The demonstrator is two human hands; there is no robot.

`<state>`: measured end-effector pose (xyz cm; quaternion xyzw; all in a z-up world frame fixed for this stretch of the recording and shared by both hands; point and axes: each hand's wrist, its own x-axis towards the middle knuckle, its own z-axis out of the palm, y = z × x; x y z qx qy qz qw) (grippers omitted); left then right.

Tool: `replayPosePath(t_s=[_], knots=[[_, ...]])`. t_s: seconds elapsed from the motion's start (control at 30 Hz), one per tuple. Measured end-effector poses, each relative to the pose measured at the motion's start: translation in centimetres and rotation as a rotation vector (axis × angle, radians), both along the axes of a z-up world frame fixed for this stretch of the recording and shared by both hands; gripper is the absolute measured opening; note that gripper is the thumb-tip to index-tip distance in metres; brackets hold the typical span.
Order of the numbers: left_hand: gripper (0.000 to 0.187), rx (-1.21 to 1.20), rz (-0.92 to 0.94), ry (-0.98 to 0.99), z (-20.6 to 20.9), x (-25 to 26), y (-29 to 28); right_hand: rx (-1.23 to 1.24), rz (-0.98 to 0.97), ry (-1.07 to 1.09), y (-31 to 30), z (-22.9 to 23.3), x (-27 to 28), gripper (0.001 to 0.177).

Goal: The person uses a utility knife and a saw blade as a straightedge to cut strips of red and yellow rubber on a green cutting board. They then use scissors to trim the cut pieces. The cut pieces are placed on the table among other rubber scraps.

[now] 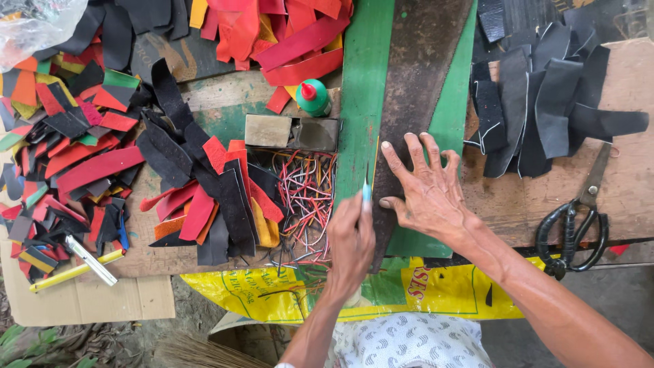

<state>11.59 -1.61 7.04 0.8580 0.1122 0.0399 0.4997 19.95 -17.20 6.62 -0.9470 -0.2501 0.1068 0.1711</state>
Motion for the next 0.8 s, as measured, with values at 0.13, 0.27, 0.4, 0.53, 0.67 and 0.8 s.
replayPosePath(t_s=[0.13,0.27,0.4,0.53,0.67,0.8], knots=[[0.023,0.016,-0.017,-0.001,-1.6,4.8,-0.6,-0.02,-0.02,0.016,0.1,0.1,0.2,0.099],[0.022,0.019,-0.043,0.046,-1.7,6.2,-0.6,-0.001,-0.028,0.04,0.1,0.2,0.4,0.1],[0.02,0.022,-0.064,0.054,-1.7,6.2,-0.4,-0.007,-0.031,0.028,0.1,0.3,0.6,0.1],[0.017,0.088,-0.114,0.055,-1.8,6.2,-0.3,-0.017,-0.024,0.032,0.1,0.4,0.6,0.1],[0.017,0.114,-0.153,0.061,-2.0,5.4,-0.6,-0.056,-0.011,0.016,0.2,0.2,0.4,0.099],[0.02,0.099,-0.151,-0.021,-2.2,5.4,-0.8,-0.04,-0.012,0.015,0.3,0.1,0.6,0.1]])
